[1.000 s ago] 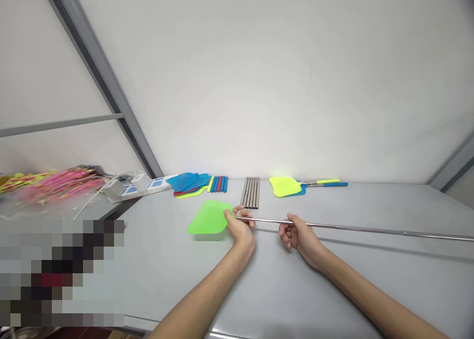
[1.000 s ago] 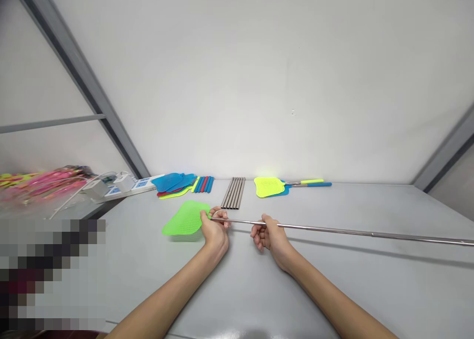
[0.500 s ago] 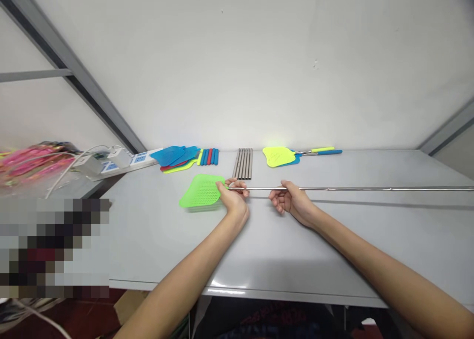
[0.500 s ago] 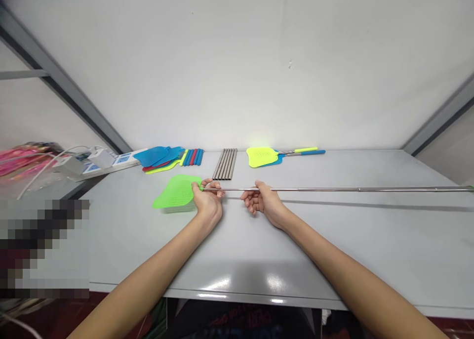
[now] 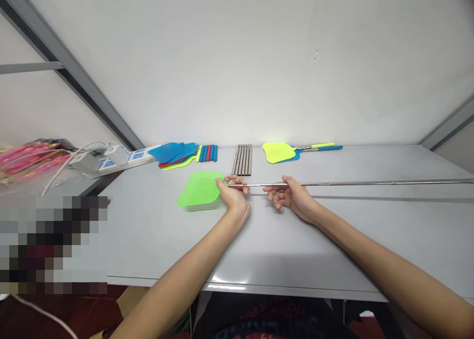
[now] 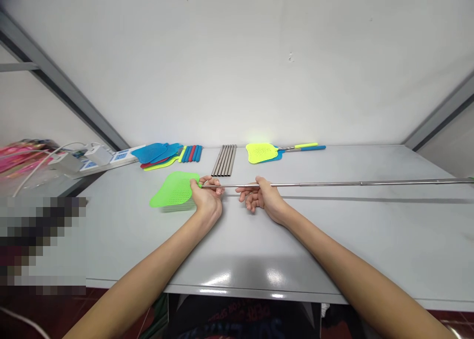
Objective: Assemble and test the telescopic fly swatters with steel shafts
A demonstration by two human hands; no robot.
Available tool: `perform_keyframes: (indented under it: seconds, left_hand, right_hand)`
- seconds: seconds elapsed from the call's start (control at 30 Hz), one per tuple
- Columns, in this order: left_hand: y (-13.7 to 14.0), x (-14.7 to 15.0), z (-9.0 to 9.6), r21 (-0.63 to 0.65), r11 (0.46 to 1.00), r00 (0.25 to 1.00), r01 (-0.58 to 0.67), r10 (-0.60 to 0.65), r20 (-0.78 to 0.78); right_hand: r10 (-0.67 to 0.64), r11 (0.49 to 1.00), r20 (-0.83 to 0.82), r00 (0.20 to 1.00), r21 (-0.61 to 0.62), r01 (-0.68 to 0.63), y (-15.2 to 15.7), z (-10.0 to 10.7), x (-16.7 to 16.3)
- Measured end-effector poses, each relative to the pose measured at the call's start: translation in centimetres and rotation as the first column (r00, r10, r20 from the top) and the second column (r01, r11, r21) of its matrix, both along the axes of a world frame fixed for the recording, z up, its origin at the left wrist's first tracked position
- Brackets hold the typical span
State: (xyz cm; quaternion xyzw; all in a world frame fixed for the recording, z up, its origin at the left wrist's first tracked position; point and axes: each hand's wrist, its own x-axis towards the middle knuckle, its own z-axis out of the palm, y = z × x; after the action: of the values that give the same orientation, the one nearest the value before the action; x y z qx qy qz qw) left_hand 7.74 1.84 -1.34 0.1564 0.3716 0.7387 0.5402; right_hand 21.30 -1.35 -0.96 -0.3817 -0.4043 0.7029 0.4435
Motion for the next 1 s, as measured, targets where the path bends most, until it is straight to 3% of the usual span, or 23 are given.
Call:
perform_keyframes:
  seconds: [1.0]
  left_hand:
    - [-0.82, 0.7, 0.25, 0.037, 0.999, 1.0, -0.002, 0.003, -0.019]
  right_hand:
    - [0.04, 0.998, 0.038, 0.998, 0.047, -0.041, -0.31, -0.31, -0.46]
